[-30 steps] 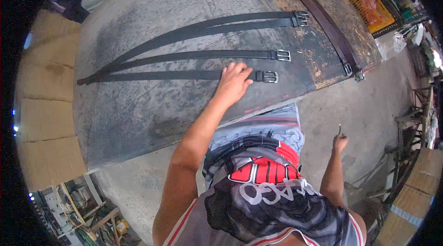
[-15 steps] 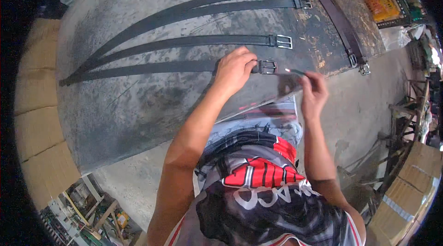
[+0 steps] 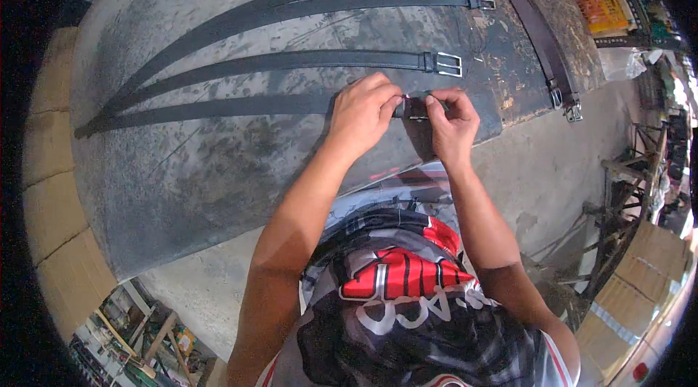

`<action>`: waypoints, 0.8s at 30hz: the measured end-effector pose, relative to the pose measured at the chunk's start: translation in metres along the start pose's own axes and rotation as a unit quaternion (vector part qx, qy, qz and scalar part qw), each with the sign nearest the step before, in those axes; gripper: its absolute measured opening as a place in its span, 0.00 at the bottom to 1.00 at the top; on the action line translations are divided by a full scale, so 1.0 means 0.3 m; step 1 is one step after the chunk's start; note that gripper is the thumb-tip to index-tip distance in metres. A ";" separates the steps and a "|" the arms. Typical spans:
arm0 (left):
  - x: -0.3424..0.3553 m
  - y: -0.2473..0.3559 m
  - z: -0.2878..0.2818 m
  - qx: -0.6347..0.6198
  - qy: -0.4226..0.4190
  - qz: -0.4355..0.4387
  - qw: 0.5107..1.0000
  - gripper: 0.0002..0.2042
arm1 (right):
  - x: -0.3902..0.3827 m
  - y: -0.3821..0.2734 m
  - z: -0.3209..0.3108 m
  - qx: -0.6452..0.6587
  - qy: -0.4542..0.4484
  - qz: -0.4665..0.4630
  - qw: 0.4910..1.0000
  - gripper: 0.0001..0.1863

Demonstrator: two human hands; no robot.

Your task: The person uses a small metal tool to adjust the buckles on several leather belts laid out on a workbench. They systematically work on the buckle mechanisms of multiple belts, including brown and black ones, before briefly handling a cardboard box.

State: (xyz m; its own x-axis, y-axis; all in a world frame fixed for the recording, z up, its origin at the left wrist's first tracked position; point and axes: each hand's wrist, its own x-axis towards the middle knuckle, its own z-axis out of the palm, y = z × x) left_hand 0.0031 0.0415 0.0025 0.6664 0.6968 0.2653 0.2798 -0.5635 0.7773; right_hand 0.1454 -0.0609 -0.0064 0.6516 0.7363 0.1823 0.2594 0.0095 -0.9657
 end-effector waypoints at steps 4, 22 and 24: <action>0.003 0.000 0.000 0.002 0.000 0.001 1.000 0.05 | -0.001 -0.011 0.004 -0.011 0.000 0.000 1.000 0.03; -0.001 -0.009 0.010 -0.001 0.009 0.001 1.000 0.05 | 0.003 -0.007 0.007 -0.046 -0.005 -0.012 0.999 0.03; -0.002 -0.005 0.007 -0.005 0.012 0.000 1.000 0.05 | 0.003 -0.011 0.008 -0.045 -0.006 -0.014 0.999 0.03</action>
State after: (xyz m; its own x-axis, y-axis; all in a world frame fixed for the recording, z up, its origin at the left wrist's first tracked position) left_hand 0.0038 0.0410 -0.0002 0.6502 0.7070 0.2782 0.2731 -0.5592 0.7828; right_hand 0.1436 -0.0587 -0.0035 0.6355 0.7440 0.2063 0.3412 -0.0309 -0.9395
